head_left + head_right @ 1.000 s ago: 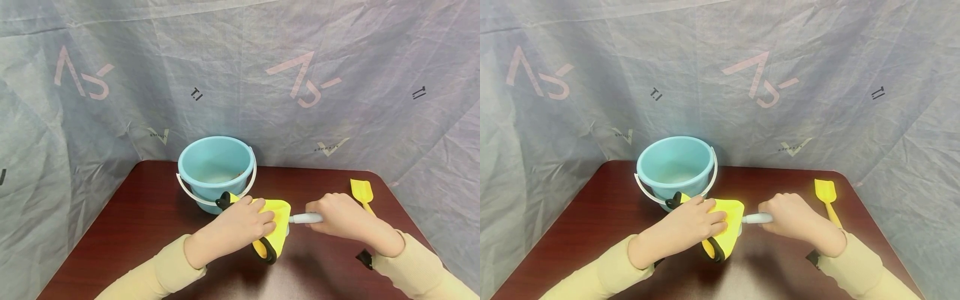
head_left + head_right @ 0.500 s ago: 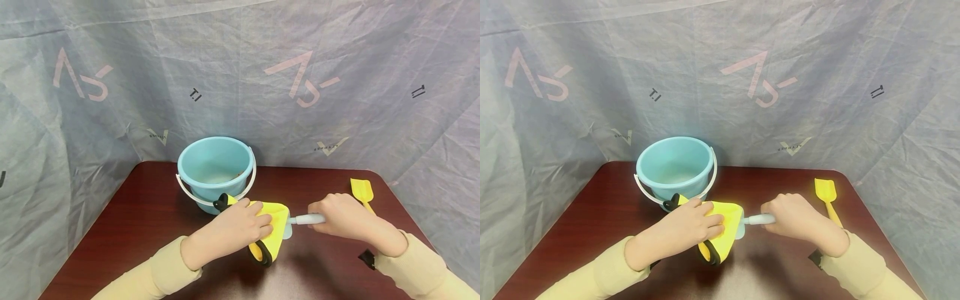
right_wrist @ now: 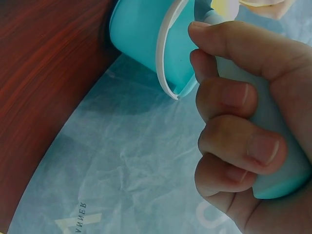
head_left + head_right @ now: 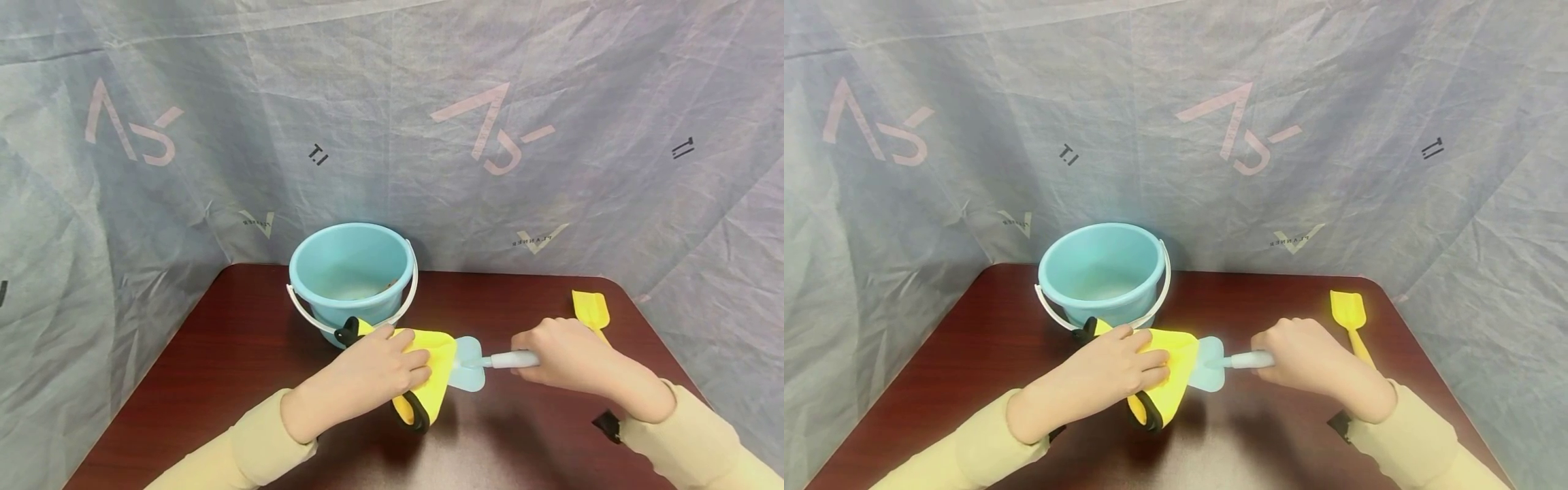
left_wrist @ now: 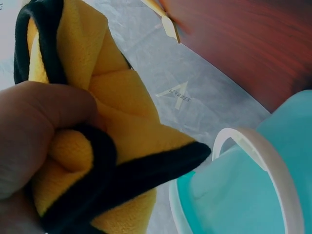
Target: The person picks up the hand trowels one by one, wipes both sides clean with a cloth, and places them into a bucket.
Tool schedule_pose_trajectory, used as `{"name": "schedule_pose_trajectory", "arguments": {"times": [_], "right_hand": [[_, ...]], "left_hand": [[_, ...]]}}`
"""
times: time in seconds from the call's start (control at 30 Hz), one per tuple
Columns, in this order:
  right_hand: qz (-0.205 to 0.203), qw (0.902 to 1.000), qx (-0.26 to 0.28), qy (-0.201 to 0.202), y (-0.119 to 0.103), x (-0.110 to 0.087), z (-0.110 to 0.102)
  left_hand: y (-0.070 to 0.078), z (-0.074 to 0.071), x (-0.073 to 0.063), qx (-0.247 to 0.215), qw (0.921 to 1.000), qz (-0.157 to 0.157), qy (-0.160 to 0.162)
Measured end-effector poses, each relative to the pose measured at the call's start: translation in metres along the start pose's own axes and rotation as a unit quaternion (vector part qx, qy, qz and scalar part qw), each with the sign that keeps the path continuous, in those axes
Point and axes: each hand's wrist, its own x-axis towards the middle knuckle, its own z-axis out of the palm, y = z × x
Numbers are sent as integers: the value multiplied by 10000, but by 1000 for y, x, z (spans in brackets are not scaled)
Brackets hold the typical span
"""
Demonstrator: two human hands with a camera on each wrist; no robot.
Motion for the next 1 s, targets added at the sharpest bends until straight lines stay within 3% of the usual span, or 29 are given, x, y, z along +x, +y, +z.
{"name": "schedule_pose_trajectory", "arguments": {"times": [0.3,0.67,0.83,1.0], "right_hand": [[-78,9998,46,170,2,-3,-3],[-34,9998,148,124,5,-6,-2],[-40,9996,258,92,6,-9,0],[-54,9992,323,233,8,-12,-3]], "left_hand": [[-4,2,-10,25,9998,-37,193],[-9,6,-25,-79,9958,-211,886],[-11,7,-35,-130,9969,-320,712],[-14,8,-47,-486,9966,-562,365]]}}
